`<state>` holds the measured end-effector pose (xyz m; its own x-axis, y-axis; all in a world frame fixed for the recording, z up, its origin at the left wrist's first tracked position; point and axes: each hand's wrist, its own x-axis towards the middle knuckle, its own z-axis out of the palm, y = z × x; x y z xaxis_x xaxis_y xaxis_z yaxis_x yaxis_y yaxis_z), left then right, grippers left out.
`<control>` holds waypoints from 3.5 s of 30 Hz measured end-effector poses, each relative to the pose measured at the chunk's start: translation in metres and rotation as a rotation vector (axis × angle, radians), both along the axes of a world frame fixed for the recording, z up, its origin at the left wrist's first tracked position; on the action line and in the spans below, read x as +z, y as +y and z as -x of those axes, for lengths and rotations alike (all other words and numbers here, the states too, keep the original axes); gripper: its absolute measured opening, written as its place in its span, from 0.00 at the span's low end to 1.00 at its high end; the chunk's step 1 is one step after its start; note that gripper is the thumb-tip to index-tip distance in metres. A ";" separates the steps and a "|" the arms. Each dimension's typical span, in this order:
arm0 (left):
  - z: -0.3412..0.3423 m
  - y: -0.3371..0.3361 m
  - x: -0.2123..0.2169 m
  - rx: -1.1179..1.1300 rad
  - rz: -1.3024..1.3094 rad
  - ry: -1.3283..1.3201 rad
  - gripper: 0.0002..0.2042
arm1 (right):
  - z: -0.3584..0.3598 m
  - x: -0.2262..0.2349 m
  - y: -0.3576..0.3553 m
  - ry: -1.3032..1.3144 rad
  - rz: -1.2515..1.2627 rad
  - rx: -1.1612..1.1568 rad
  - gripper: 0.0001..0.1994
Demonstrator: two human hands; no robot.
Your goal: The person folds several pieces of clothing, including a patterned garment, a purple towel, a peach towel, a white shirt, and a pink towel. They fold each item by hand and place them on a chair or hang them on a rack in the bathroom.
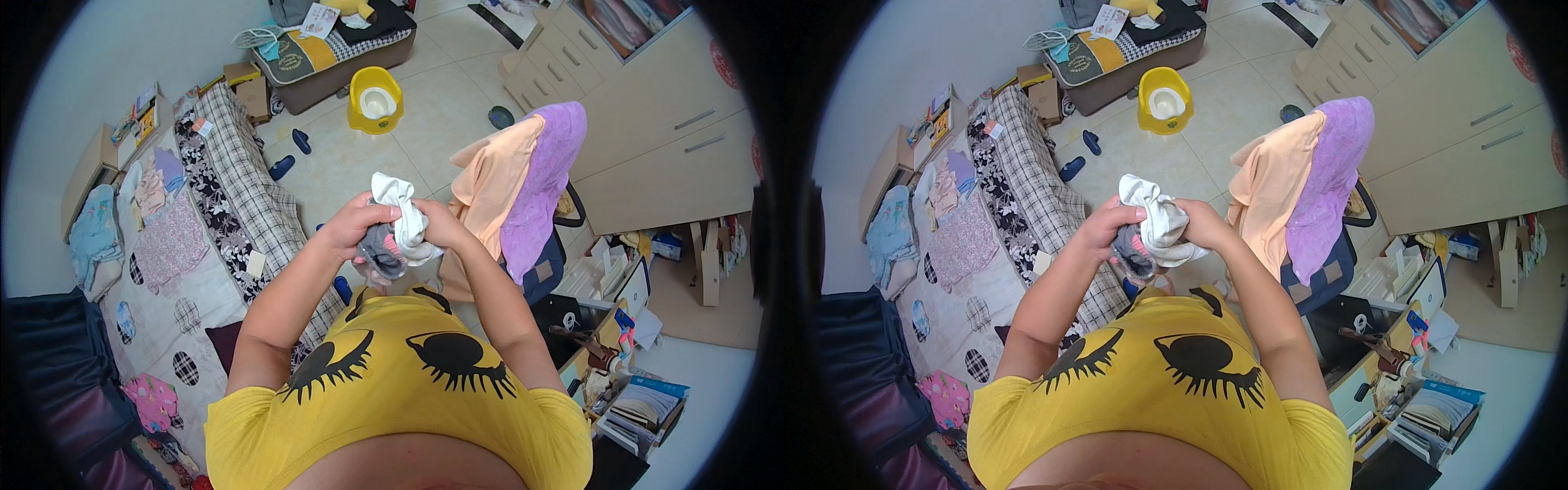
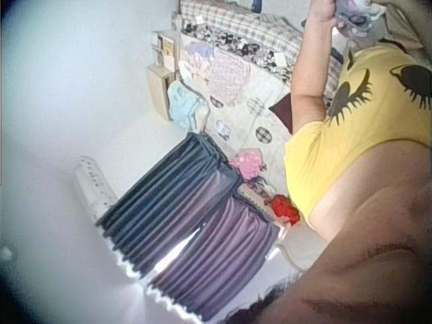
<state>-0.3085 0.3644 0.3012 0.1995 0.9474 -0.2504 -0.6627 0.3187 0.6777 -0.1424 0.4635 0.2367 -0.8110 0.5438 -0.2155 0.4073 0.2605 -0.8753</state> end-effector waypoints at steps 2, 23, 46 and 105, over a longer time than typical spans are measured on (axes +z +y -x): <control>0.009 -0.002 0.003 0.028 -0.012 0.114 0.12 | -0.003 -0.011 0.006 -0.120 -0.020 -0.080 0.14; 0.061 -0.026 -0.025 0.628 0.005 1.285 0.13 | -0.011 0.016 -0.002 0.587 1.112 -0.669 0.18; 0.049 -0.030 -0.054 0.260 0.150 0.081 0.16 | -0.105 -0.028 0.041 0.339 0.865 -0.656 0.25; 0.043 -0.096 -0.086 -0.257 -0.099 1.628 0.08 | 0.012 -0.014 0.025 -0.754 -0.587 0.037 0.16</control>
<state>-0.3520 0.2689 0.2154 -0.0514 0.9573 -0.2846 0.7798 0.2165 0.5874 -0.1542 0.4882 0.2224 -0.5890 0.7080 -0.3896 0.7933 0.5985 -0.1117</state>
